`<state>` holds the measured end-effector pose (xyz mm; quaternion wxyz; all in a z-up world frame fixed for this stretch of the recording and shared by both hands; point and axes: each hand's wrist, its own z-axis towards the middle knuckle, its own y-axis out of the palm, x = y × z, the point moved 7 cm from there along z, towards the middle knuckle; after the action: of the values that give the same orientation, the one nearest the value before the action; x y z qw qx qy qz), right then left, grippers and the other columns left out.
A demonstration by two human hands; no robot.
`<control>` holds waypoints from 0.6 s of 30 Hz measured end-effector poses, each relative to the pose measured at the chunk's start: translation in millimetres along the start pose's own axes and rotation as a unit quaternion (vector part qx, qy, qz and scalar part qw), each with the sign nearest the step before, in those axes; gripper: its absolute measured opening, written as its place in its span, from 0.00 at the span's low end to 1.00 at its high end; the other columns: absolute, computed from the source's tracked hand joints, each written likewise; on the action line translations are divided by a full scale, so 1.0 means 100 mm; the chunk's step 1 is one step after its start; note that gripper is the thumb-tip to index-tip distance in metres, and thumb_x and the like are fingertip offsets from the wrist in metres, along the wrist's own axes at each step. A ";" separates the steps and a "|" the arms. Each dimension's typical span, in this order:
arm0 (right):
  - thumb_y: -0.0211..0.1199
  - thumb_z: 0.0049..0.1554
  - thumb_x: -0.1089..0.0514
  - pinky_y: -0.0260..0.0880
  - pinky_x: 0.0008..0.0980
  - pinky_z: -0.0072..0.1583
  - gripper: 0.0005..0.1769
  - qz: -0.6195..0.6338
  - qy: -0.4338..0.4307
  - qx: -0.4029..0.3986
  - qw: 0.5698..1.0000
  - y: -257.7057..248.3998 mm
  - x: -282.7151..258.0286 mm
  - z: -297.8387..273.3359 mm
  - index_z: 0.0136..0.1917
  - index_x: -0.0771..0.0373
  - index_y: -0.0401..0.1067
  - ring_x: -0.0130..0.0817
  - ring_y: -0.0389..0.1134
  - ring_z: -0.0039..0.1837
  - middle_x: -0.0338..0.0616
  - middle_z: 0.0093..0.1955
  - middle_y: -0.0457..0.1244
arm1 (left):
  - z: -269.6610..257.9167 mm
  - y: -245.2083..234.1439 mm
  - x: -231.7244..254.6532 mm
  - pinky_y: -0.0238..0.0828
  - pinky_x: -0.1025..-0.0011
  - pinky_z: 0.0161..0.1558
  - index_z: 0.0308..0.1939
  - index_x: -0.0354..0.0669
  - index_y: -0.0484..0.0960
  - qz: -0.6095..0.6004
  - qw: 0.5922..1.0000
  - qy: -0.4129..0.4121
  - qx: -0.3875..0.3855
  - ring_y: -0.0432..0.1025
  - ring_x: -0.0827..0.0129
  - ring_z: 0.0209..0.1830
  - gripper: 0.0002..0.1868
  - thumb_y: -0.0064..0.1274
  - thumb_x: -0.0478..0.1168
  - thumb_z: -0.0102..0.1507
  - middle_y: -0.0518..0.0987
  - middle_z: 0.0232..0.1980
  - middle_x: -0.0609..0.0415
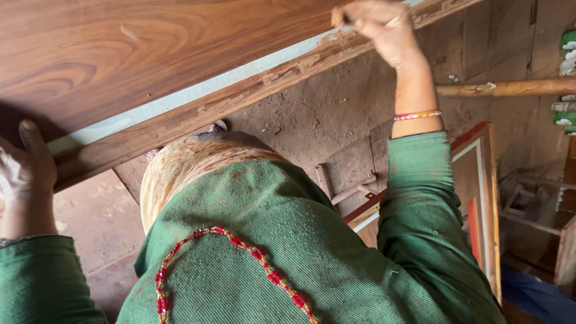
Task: The person sands the edges and surface of a wooden door panel using a sanding block. They move along the perimeter and across the face of the panel, applying pressure to smooth the wood.
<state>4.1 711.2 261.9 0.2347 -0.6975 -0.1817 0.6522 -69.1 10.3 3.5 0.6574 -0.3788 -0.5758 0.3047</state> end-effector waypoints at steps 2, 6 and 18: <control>0.60 0.68 0.69 0.78 0.36 0.65 0.14 0.111 0.013 -0.045 0.993 -0.01 -0.08 0.05 0.60 0.54 0.79 0.33 0.74 0.60 0.37 0.59 0.73 | 0.01 0.14 -0.11 0.76 0.53 0.55 0.71 0.26 0.70 -0.055 0.998 -0.018 -0.014 0.77 0.43 0.56 0.27 0.43 0.49 0.80 0.80 0.62 0.30; 0.58 0.64 0.67 0.77 0.34 0.64 0.16 -0.121 0.100 -0.075 0.985 0.15 0.14 0.13 0.59 0.54 0.79 0.34 0.73 0.62 0.38 0.61 0.71 | -0.02 0.44 -0.38 0.77 0.59 0.51 0.67 0.29 0.75 -0.134 0.987 -0.075 -0.045 0.79 0.53 0.50 0.23 0.41 0.49 0.84 0.82 0.58 0.37; 0.58 0.62 0.67 0.66 0.36 0.67 0.14 -0.300 0.116 -0.134 0.937 0.77 0.47 0.16 0.56 0.53 0.80 0.39 0.71 0.62 0.43 0.61 0.69 | -0.01 0.89 -0.72 0.78 0.60 0.52 0.72 0.26 0.68 -0.170 0.982 -0.006 -0.085 0.79 0.55 0.52 0.25 0.33 0.47 0.84 0.81 0.62 0.39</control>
<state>-11.5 675.3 179.4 0.3433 -0.7065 -0.4400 0.4353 -75.6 -3.2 -109.5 0.6616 -0.3275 -0.6597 0.1408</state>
